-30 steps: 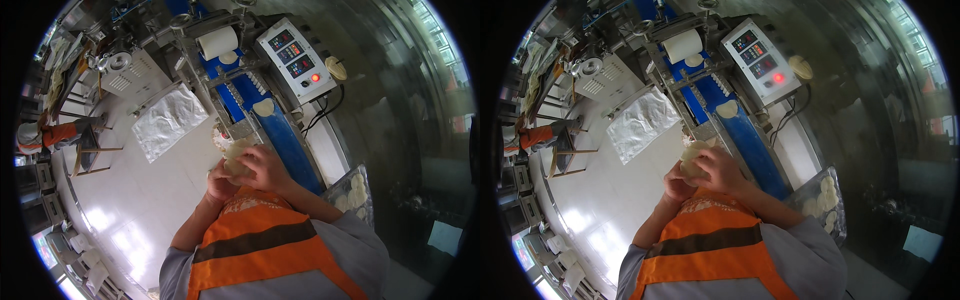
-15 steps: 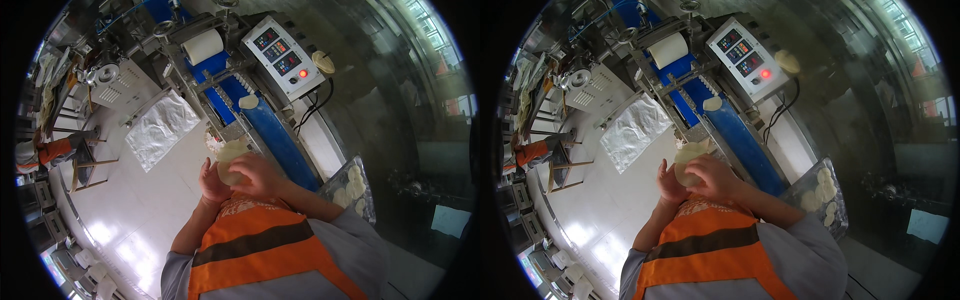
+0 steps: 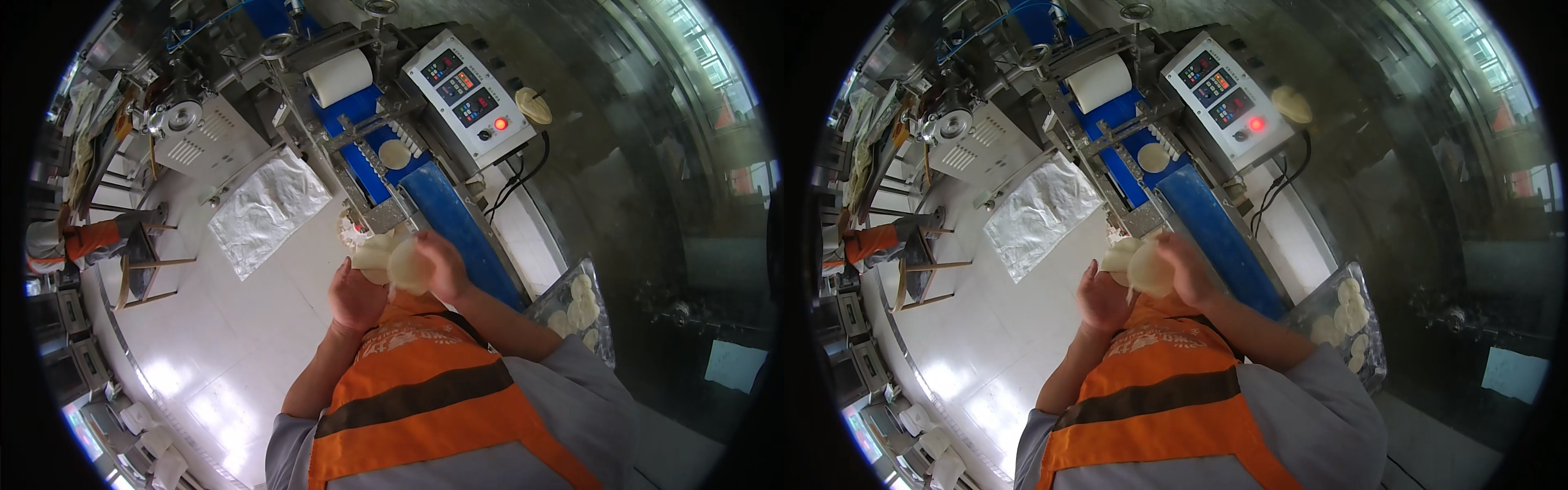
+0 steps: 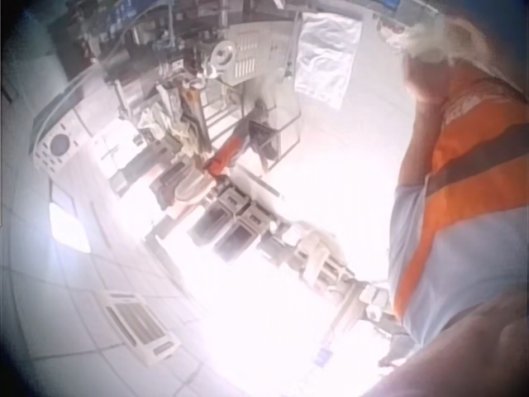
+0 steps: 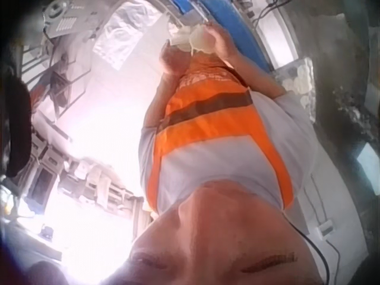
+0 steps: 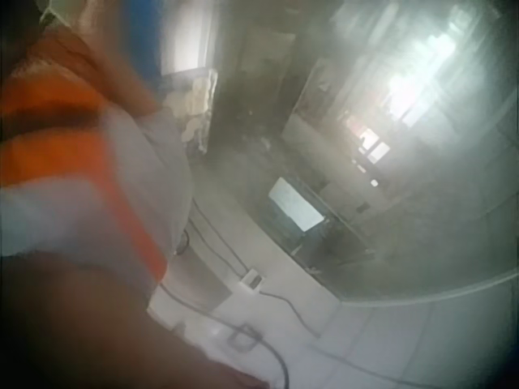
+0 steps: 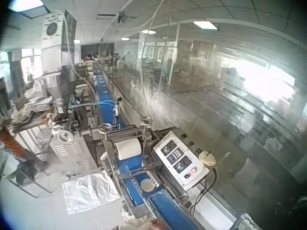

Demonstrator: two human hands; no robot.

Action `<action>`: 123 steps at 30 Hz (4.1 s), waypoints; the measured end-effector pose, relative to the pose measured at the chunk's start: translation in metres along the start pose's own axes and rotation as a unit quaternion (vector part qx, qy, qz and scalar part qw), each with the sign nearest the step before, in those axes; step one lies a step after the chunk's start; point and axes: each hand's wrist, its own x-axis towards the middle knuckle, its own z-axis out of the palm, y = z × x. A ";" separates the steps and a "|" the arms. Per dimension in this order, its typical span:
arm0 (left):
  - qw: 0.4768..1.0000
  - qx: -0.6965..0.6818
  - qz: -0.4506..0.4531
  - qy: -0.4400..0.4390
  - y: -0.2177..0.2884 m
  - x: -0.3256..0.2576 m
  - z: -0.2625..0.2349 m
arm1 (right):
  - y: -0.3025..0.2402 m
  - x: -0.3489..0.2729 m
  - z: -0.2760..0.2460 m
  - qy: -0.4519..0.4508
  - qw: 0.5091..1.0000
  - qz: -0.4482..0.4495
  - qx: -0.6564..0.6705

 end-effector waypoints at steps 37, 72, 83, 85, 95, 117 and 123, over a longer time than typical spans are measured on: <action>0.988 0.138 0.030 -0.061 0.006 -0.017 -0.021 | -0.002 0.008 0.034 -0.078 0.695 -0.409 -0.587; 0.984 0.167 -0.048 0.048 -0.005 -0.014 -0.001 | -0.018 -0.018 0.023 -0.025 0.633 -0.461 -0.622; 0.967 0.230 -0.065 0.084 -0.007 -0.015 0.002 | 0.005 -0.019 0.003 0.092 0.936 -0.151 -0.304; 0.954 0.264 -0.069 0.125 -0.007 -0.014 -0.005 | -0.012 -0.024 0.010 0.018 0.878 -0.150 -0.454; 0.926 0.355 -0.079 0.104 -0.011 -0.012 -0.022 | -0.010 -0.028 0.008 0.022 0.939 -0.150 -0.308; 0.939 0.286 -0.023 0.190 0.009 -0.029 -0.020 | 0.044 0.173 -0.164 0.340 0.783 -0.175 -0.491; 0.947 0.282 0.020 0.155 0.012 -0.028 -0.017 | 0.022 0.158 -0.117 0.361 0.551 -0.360 -0.661</action>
